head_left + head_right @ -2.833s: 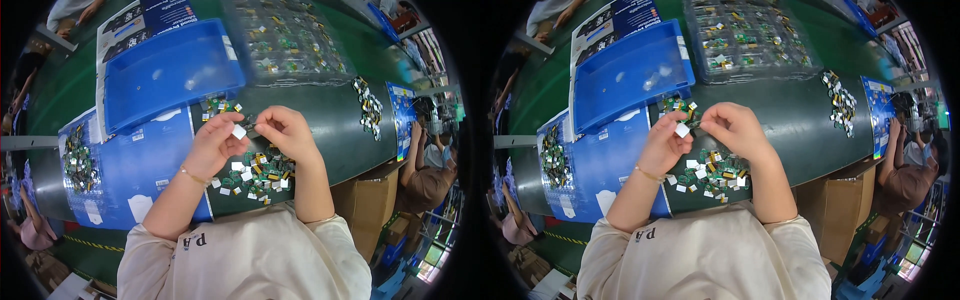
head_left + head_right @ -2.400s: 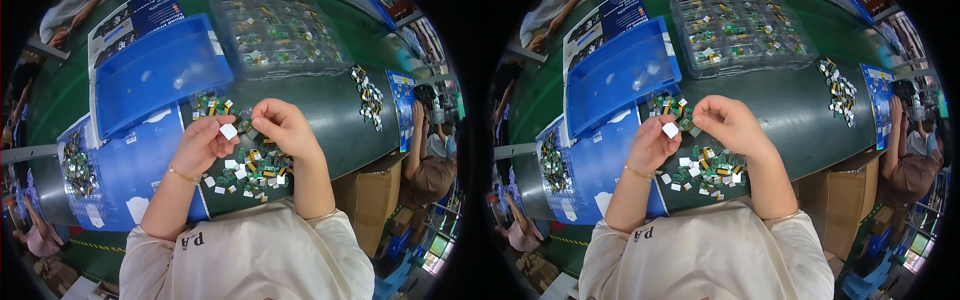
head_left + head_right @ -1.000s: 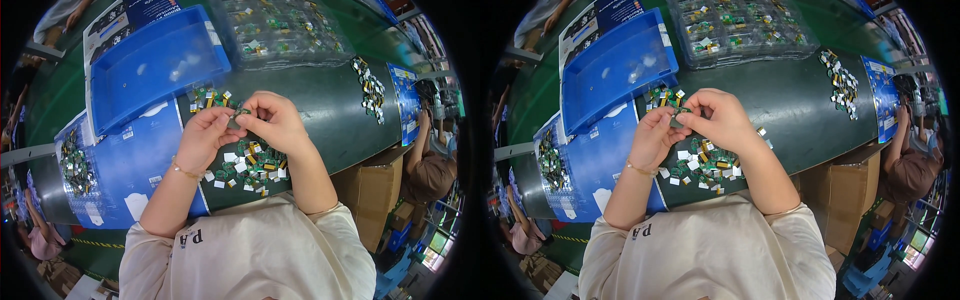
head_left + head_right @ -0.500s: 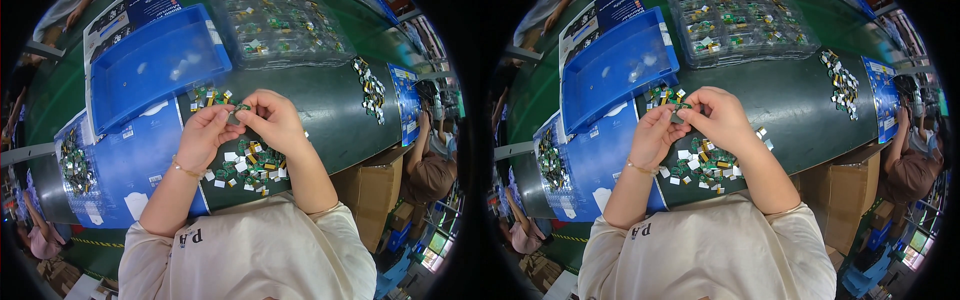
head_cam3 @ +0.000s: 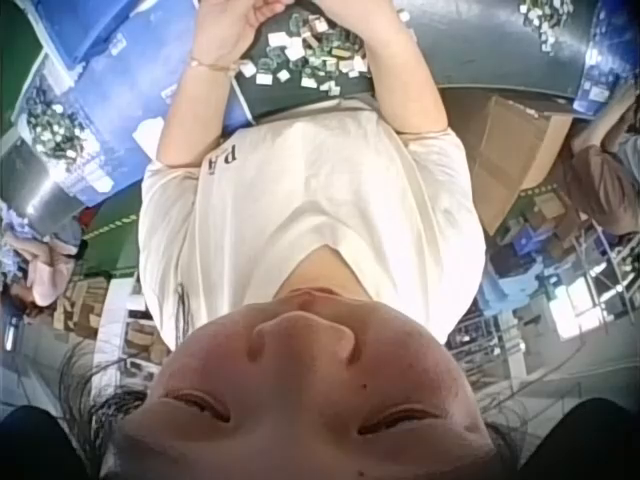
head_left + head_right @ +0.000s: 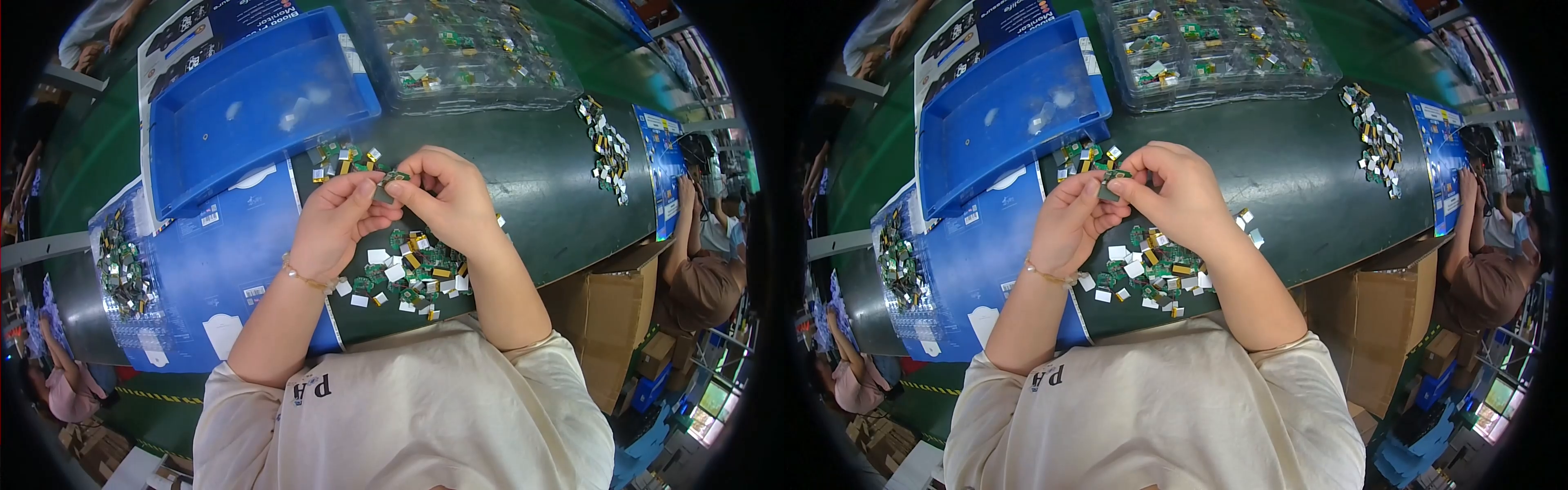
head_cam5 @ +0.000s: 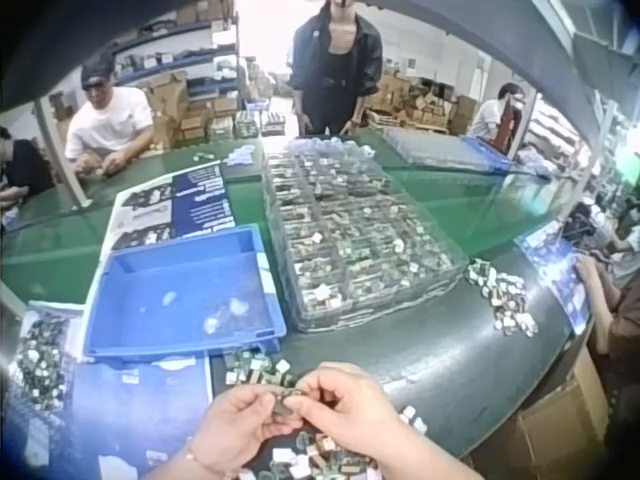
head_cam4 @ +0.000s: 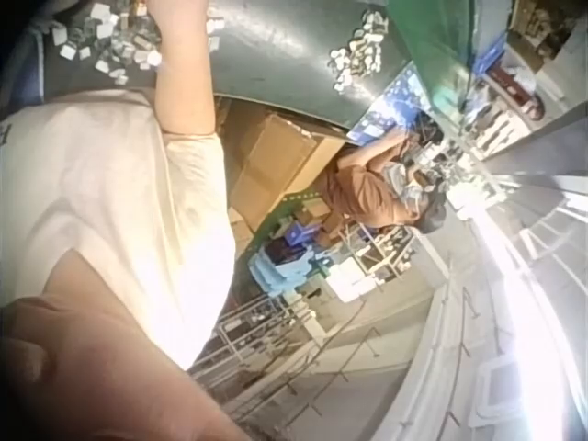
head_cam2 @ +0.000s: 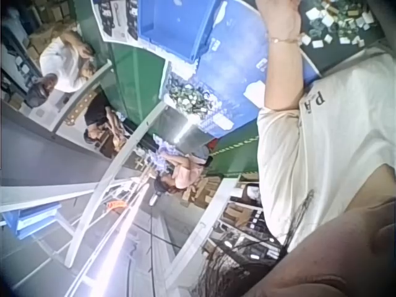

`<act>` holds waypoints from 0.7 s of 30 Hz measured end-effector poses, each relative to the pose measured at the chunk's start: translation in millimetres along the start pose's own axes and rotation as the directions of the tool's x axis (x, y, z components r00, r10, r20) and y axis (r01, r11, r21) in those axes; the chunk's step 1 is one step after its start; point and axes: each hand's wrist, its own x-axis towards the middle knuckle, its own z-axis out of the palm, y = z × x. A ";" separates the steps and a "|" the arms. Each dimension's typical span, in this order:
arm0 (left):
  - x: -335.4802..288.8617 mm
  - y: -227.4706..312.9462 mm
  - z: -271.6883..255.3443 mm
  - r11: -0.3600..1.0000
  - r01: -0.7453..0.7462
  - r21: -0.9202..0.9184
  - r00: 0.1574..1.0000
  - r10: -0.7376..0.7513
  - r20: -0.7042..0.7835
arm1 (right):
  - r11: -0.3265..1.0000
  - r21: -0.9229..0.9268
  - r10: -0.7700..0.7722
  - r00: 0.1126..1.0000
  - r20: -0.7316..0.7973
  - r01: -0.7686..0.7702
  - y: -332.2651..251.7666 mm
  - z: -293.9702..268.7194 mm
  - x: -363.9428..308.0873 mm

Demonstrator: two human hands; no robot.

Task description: Assembling small electronic circuit board components by hand at a workbench.

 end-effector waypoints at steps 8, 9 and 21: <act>0.2 -2.7 -0.7 0.999 0.026 0.025 0.998 -0.024 -0.053 | 0.996 -0.073 -0.057 0.998 -0.027 0.055 2.0 2.1 1.5; 0.3 -2.6 -0.1 0.999 0.025 0.025 0.998 -0.024 -0.053 | 0.995 -0.080 -0.056 0.998 -0.031 0.053 2.1 2.3 1.6; -4.6 -10.5 14.8 0.994 -0.059 0.096 0.967 0.081 -0.242 | 0.917 -0.337 -0.265 0.958 -0.111 0.215 3.9 8.9 3.6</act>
